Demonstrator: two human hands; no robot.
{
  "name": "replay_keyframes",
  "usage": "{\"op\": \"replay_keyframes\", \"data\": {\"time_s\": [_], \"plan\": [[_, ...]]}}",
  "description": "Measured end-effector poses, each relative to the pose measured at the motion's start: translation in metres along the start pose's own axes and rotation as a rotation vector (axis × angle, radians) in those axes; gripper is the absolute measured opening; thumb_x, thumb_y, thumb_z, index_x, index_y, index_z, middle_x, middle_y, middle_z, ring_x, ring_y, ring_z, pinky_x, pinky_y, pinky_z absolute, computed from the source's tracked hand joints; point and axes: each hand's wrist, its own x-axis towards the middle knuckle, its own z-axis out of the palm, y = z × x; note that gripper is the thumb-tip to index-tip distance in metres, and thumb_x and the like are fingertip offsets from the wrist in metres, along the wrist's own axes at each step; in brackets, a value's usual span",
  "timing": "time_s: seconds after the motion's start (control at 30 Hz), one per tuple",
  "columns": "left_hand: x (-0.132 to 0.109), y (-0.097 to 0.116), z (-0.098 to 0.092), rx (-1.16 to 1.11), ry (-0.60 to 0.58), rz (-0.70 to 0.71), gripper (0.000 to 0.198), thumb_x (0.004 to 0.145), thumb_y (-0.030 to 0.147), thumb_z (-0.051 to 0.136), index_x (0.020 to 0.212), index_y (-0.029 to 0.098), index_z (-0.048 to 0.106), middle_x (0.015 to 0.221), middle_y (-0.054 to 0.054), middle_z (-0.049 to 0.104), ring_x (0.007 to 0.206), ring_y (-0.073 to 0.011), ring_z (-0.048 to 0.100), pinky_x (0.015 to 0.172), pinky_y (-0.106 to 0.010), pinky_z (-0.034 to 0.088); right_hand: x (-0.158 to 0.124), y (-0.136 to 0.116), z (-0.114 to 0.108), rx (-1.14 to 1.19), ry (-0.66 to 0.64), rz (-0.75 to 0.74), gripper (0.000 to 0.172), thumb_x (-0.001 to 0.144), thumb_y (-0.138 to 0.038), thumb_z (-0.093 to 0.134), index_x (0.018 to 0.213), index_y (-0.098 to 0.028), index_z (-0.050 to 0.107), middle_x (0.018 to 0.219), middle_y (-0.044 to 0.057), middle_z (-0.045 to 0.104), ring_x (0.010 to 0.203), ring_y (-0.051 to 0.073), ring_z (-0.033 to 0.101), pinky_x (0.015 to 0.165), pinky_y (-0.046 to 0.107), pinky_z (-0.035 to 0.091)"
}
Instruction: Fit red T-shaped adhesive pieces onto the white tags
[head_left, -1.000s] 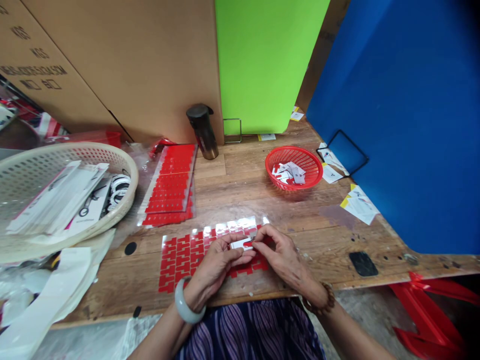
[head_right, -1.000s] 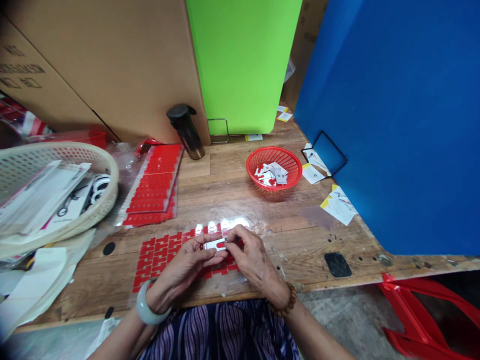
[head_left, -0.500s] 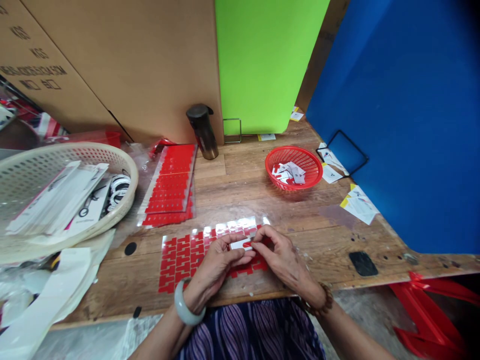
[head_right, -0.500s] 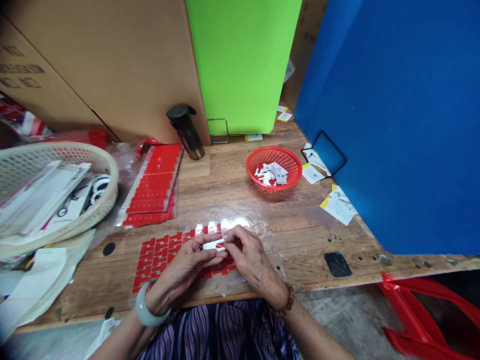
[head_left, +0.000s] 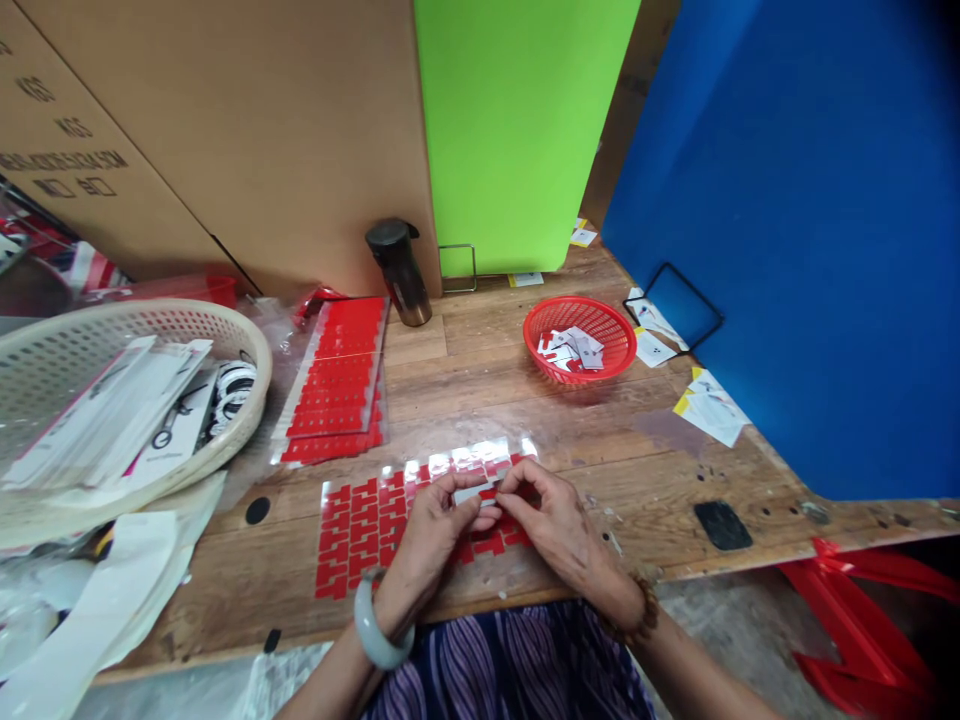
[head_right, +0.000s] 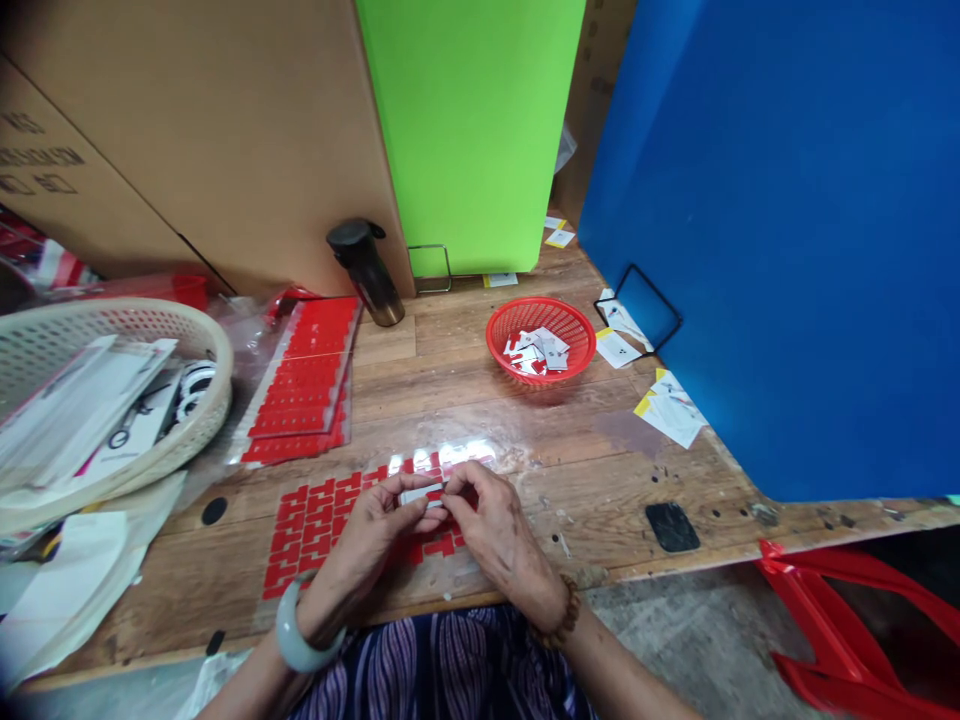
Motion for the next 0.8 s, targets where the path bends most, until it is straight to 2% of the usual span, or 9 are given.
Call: {"op": "replay_keyframes", "data": {"time_s": [0.2, 0.33, 0.53, 0.8], "plan": [[0.0006, -0.0024, -0.0008, 0.055, 0.054, 0.059, 0.033, 0.067, 0.021, 0.073, 0.096, 0.011, 0.06, 0.072, -0.006, 0.072, 0.062, -0.0154, 0.069, 0.067, -0.025, 0.053, -0.0027, -0.0006, 0.0046, 0.017, 0.041, 0.038, 0.012, 0.076, -0.011, 0.051, 0.068, -0.019, 0.053, 0.07, -0.002, 0.056, 0.069, 0.014, 0.052, 0.068, 0.026, 0.04], [0.0001, -0.0029, -0.0008, 0.078, 0.05, 0.03, 0.034, 0.069, 0.021, 0.072, 0.098, 0.011, 0.059, 0.071, -0.006, 0.072, 0.064, -0.0153, 0.069, 0.067, -0.024, 0.053, -0.0031, -0.0023, 0.0022, -0.016, 0.066, -0.041, 0.013, 0.075, -0.01, 0.05, 0.066, -0.019, 0.052, 0.075, -0.001, 0.053, 0.074, 0.014, 0.051, 0.069, 0.025, 0.039], [0.0002, -0.0026, -0.0025, 0.0, 0.021, -0.034, 0.037, 0.068, 0.019, 0.073, 0.101, 0.009, 0.057, 0.07, -0.008, 0.072, 0.064, -0.0162, 0.07, 0.066, -0.023, 0.055, -0.0011, -0.0025, -0.0012, 0.024, 0.022, 0.004, 0.012, 0.078, -0.01, 0.048, 0.071, -0.02, 0.051, 0.068, -0.003, 0.052, 0.064, 0.012, 0.049, 0.061, 0.023, 0.038], [0.0015, -0.0062, -0.0054, -0.096, 0.014, -0.109, 0.033, 0.067, 0.011, 0.073, 0.097, 0.009, 0.059, 0.069, -0.009, 0.072, 0.063, -0.0165, 0.07, 0.063, -0.021, 0.056, 0.0018, 0.0052, 0.0018, -0.029, 0.03, -0.013, 0.012, 0.079, -0.01, 0.047, 0.072, -0.02, 0.051, 0.068, -0.003, 0.053, 0.064, 0.012, 0.05, 0.06, 0.023, 0.038]]}}
